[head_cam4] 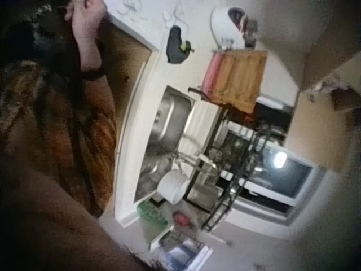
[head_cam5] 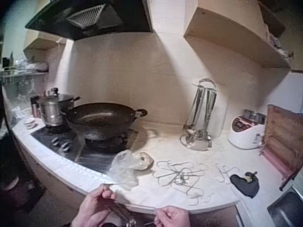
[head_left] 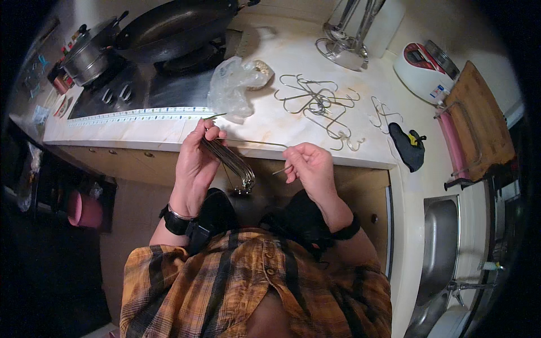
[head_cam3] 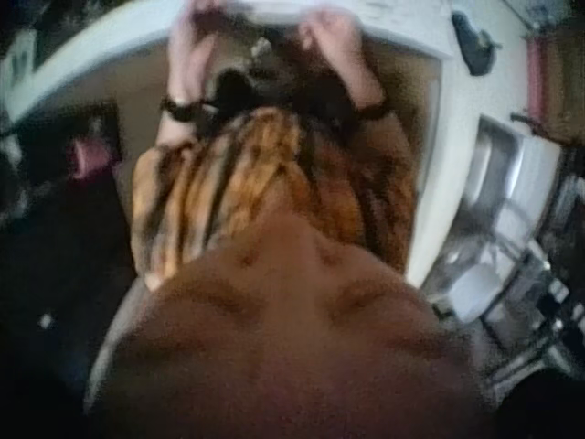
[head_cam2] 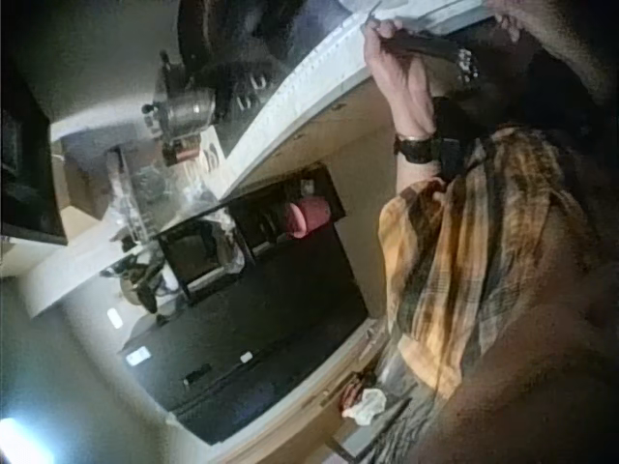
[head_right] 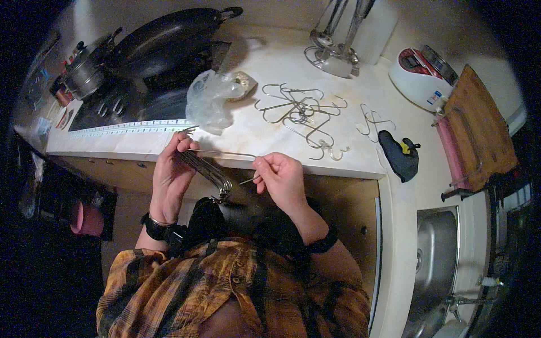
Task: The person assembles small metal hooks by threading wire through the prongs of a whisk-like tool. They repeatedly pick up individual hooks from the countertop, thread them onto the tool, and set the tool down to continue the process.
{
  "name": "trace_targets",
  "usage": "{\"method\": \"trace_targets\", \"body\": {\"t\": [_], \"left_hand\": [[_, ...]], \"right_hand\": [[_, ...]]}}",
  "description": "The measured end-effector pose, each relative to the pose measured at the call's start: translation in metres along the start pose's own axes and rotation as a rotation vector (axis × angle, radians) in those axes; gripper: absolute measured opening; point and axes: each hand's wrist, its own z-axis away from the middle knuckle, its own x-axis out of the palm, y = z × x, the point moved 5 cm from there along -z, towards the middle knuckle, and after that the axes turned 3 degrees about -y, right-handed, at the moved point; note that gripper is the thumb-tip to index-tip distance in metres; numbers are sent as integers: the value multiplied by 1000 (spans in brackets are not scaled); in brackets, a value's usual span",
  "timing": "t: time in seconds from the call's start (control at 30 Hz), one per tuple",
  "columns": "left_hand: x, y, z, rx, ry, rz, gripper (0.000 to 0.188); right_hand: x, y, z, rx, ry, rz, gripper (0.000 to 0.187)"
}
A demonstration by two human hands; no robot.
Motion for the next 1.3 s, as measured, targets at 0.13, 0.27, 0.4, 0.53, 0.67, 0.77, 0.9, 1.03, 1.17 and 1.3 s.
{"method": "trace_targets", "body": {"t": [0.13, 0.27, 0.4, 0.53, 0.67, 0.77, 0.9, 1.03, 1.17, 1.3], "left_hand": [[-11, 5, 2, 14, 65, -26, 18], [-16, 10, 6, 36, 87, -39, 20], [-17, 15, 7, 54, 85, -47, 21], [-14, 18, 9, 70, 71, -50, 19], [-14, 19, 11, 73, 84, -58, 17], [-15, 22, 12, 99, 83, -94, 20], [-13, 27, 16, 142, 56, -134, 21], [-3, 30, 22, 212, -40, -221, 23], [0, 30, 26, 205, -123, -210, 25], [-3, 29, 28, 256, -133, -367, 32]], "right_hand": [[15, -30, 1, -128, 28, 108, 13], [30, -45, 6, -204, 4, 205, 15], [36, -50, 6, -262, -27, 252, 15], [34, -47, -1, -247, -6, 179, 15], [30, -38, -7, -151, -13, 105, 18], [29, -31, -10, -127, -23, 81, 20], [27, -21, -14, -91, -37, 76, 19], [26, -11, -18, -59, -39, 172, 17], [20, -8, -14, -131, -7, 212, 15], [17, -19, 0, -375, 72, 341, 13]]}}
